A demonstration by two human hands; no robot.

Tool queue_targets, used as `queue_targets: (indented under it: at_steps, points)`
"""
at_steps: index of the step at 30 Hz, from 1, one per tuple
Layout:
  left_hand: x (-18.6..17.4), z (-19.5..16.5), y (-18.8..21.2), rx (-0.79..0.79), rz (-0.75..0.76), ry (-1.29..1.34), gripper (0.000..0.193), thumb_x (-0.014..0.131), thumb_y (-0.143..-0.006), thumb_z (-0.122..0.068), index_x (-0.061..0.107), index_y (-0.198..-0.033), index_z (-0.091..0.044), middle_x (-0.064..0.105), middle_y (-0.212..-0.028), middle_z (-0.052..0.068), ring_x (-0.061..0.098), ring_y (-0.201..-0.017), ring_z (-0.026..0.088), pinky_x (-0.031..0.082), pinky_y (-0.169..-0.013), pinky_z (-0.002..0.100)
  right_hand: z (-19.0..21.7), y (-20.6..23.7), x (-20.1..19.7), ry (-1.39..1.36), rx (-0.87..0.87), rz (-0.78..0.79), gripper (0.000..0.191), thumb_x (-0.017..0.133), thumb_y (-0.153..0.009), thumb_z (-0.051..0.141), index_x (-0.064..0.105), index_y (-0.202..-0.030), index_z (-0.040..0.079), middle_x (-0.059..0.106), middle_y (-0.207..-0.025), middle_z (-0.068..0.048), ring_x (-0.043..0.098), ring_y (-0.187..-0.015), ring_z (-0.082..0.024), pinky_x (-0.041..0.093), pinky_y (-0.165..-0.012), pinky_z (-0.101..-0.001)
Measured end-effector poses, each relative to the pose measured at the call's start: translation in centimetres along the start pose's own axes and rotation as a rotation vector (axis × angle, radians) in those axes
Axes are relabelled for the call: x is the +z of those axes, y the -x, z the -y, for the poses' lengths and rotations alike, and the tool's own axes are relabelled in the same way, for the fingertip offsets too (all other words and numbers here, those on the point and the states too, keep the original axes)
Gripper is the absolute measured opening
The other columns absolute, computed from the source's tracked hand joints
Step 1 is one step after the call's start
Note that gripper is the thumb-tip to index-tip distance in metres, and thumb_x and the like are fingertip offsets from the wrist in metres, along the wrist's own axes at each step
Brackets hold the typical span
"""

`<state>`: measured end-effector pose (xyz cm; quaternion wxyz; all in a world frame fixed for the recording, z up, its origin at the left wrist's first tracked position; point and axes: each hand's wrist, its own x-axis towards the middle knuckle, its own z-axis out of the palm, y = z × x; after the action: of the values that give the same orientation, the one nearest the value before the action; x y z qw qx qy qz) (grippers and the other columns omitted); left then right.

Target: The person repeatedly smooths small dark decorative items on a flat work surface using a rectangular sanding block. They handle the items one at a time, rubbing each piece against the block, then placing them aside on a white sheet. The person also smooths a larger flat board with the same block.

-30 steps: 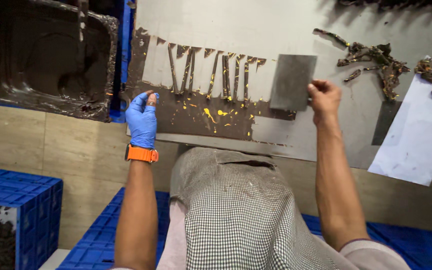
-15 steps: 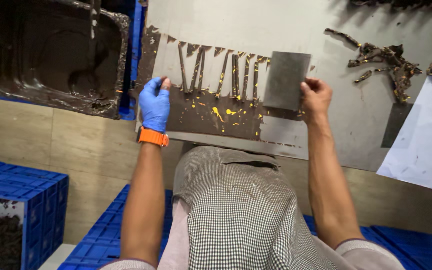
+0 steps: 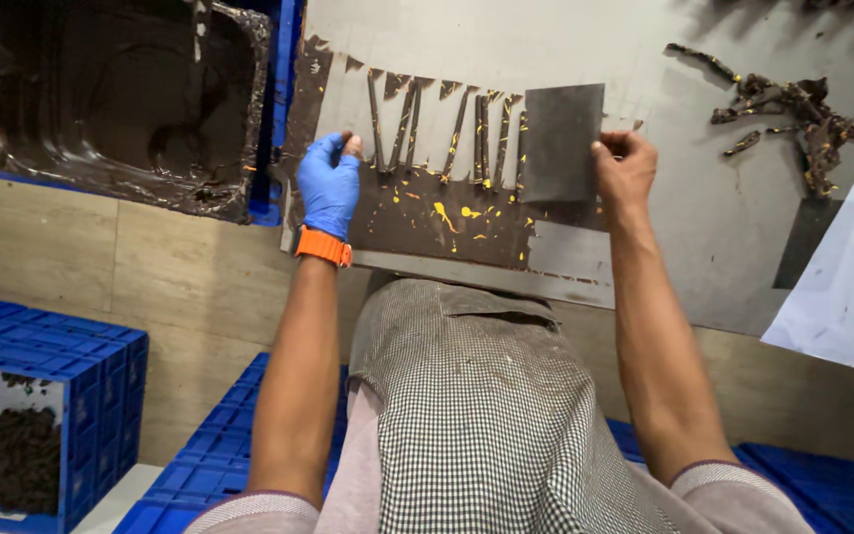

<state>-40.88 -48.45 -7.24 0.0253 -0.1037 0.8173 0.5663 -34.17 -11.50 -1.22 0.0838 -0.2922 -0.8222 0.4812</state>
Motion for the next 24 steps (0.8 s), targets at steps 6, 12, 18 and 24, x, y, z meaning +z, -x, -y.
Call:
queue_targets:
  at_steps: [6,12,18,24]
  points:
    - [1.4,-0.4,-1.4,-0.02,0.026,0.041,0.041,0.077,-0.094,-0.027,0.069,-0.121,0.003,0.076,-0.107,0.01,0.072,-0.094,0.014,0.058,-0.086,0.028,1.2,1.6,2.5,0.037,-0.007,0.011,0.014,0.078,-0.088,0.008,0.076,-0.1,0.0,0.076,-0.091,-0.006,0.07,-0.082,-0.013,0.056,-0.08,-0.0283]
    - [2.2,-1.1,-2.5,0.006,0.04,-0.054,0.044,0.075,-0.093,-0.028,0.067,-0.123,0.003,0.074,-0.11,0.012,0.072,-0.092,0.016,0.058,-0.083,0.029,3.2,2.9,5.6,-0.072,0.046,-0.008,0.014,0.078,-0.087,0.008,0.074,-0.098,-0.001,0.076,-0.092,-0.007,0.069,-0.082,-0.014,0.057,-0.079,-0.0298]
    - [3.4,-1.0,-3.3,-0.062,0.053,0.003,0.04,0.074,-0.094,-0.026,0.069,-0.123,0.001,0.077,-0.11,0.011,0.072,-0.097,0.016,0.057,-0.088,0.03,5.3,3.4,9.1,0.048,0.019,-0.031,0.019,0.08,-0.084,0.011,0.075,-0.099,0.0,0.076,-0.091,-0.008,0.072,-0.082,-0.015,0.057,-0.079,-0.0299]
    - [2.9,-0.7,-3.3,-0.01,0.086,0.125,0.035,0.071,-0.094,-0.019,0.069,-0.123,0.001,0.077,-0.113,0.012,0.07,-0.102,0.016,0.056,-0.092,0.03,6.9,3.8,12.9,-0.025,0.079,0.033,0.019,0.078,-0.086,0.014,0.075,-0.098,0.001,0.077,-0.089,-0.009,0.072,-0.081,-0.017,0.059,-0.077,-0.0314]
